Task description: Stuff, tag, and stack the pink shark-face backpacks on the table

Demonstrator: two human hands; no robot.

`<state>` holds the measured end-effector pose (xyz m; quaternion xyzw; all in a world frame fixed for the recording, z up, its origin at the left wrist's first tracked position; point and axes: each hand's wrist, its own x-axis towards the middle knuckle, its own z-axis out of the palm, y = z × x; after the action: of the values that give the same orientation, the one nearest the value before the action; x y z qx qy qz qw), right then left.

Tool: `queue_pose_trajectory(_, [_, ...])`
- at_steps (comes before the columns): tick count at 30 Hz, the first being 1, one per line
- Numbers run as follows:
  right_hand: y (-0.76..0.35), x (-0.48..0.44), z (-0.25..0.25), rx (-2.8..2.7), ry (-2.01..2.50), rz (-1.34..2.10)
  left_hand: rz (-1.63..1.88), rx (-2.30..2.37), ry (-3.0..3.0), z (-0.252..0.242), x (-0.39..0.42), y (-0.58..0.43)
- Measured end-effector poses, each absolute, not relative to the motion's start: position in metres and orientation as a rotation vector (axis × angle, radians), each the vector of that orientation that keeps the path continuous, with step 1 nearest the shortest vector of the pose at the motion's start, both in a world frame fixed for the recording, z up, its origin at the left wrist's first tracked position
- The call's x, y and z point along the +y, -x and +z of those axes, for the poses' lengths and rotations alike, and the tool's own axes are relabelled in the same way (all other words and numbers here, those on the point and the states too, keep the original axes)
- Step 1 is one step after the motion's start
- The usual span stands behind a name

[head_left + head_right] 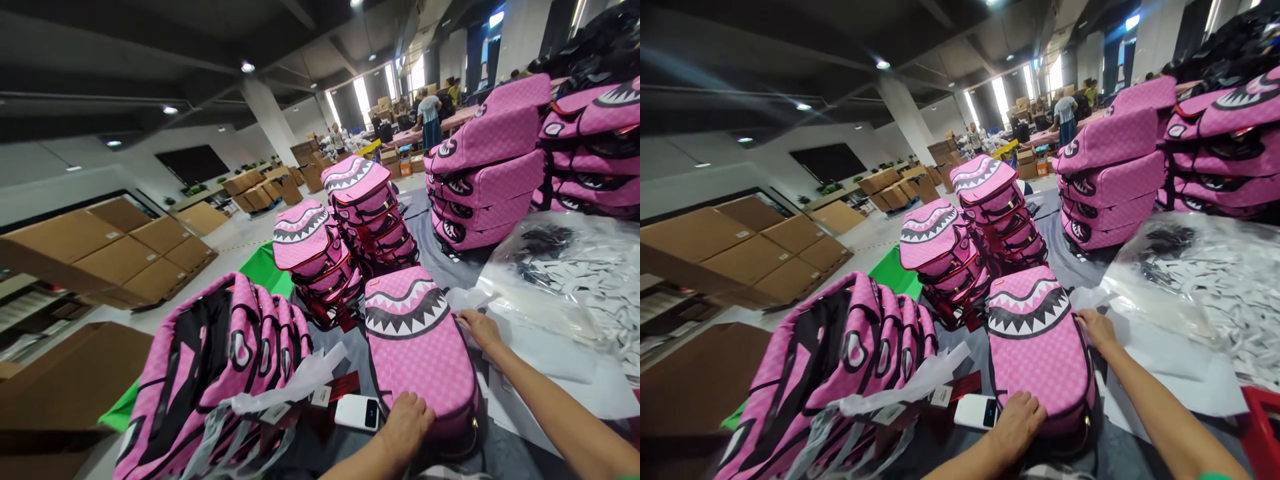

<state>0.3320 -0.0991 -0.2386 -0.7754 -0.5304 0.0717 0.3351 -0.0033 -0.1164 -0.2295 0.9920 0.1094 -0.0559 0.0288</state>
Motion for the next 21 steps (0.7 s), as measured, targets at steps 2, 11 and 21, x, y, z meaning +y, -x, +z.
queue_pose_trajectory(2, [-0.328,-0.111,-0.243,-1.349,2.041,0.187,-0.185,0.401,-3.000,-0.233,-0.124,0.001])
queue_pose_trajectory(11, [-0.218,-0.279,-0.297,-1.442,1.943,0.281,-0.422,0.366,-2.641,-0.246,-0.153,-0.029])
queue_pose_trajectory(21, [-0.251,-0.191,-0.178,-1.359,1.926,-0.282,0.294,0.466,-2.185,-0.063,-0.097,-0.084])
